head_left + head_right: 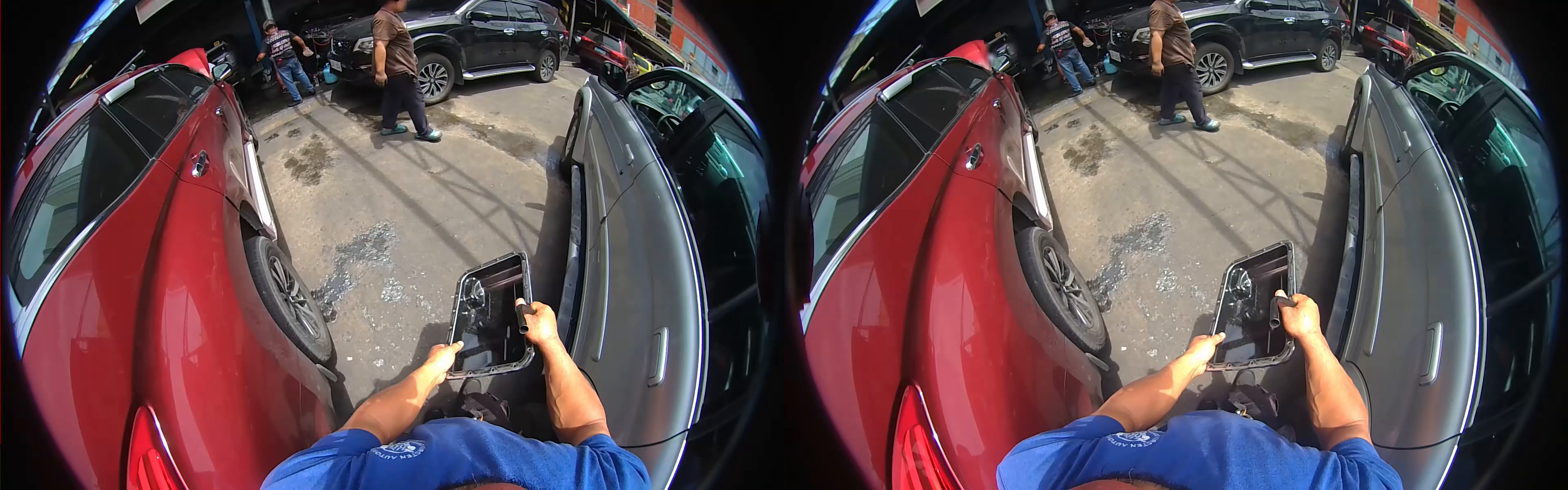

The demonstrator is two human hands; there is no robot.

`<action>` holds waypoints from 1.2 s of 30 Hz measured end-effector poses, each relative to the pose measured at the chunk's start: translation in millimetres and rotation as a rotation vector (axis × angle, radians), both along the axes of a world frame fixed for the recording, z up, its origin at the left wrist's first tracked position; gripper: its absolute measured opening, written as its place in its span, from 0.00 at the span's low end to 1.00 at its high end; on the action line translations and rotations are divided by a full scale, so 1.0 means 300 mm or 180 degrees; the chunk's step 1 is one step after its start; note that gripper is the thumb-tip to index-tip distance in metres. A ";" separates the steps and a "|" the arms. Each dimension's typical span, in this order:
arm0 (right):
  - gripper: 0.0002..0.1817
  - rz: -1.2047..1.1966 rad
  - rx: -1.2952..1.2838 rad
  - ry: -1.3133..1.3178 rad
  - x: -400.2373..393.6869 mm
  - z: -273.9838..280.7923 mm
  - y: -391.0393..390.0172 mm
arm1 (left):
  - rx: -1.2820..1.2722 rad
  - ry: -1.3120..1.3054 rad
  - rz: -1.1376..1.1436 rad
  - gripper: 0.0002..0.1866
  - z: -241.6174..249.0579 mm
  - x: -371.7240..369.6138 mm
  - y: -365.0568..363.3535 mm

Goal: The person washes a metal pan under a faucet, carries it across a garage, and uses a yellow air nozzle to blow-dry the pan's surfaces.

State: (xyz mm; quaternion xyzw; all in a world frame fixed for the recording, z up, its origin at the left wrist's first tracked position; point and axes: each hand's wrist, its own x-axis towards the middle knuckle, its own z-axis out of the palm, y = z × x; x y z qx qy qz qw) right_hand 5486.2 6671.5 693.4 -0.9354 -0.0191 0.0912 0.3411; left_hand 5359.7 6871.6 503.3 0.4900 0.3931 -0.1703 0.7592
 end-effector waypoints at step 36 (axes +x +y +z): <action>0.32 -0.0036 0.1161 -0.0516 3.582 -0.159 1.196 | 0.0444 -0.0302 -0.0509 0.19 0.254 3.666 1.436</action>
